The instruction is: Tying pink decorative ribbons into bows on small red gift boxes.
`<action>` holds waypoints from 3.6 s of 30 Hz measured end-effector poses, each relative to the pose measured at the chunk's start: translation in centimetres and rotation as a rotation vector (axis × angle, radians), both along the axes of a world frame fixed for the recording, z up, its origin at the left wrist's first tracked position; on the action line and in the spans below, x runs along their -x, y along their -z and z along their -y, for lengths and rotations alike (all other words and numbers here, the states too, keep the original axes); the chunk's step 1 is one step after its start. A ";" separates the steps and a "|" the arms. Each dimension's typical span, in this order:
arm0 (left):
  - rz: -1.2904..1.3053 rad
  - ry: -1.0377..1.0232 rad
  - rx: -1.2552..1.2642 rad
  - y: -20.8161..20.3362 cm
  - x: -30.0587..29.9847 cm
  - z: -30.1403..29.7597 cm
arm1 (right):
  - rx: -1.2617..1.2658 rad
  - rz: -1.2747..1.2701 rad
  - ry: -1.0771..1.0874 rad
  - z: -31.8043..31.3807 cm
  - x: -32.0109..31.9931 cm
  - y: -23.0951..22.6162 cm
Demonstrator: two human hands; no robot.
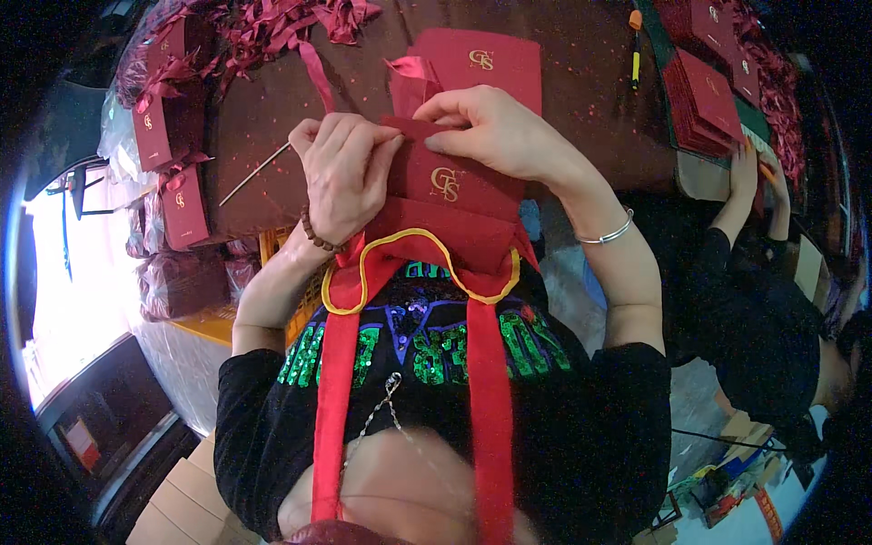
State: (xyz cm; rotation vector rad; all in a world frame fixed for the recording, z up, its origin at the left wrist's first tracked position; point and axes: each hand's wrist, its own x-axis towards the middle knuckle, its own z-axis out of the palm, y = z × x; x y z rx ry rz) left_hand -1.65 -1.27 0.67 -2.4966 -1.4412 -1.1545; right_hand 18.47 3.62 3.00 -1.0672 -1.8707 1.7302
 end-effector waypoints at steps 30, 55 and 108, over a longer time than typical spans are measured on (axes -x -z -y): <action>-0.090 -0.007 0.070 -0.2 -0.3 0.3 | 0.008 -0.009 0.019 0.5 0.2 0.8; -0.077 -0.009 0.034 -0.2 -0.3 -0.2 | 0.109 -0.058 0.040 0.4 0.3 0.4; 0.252 0.228 0.730 -1.7 2.5 -3.2 | -0.290 0.103 0.014 1.6 1.2 -0.8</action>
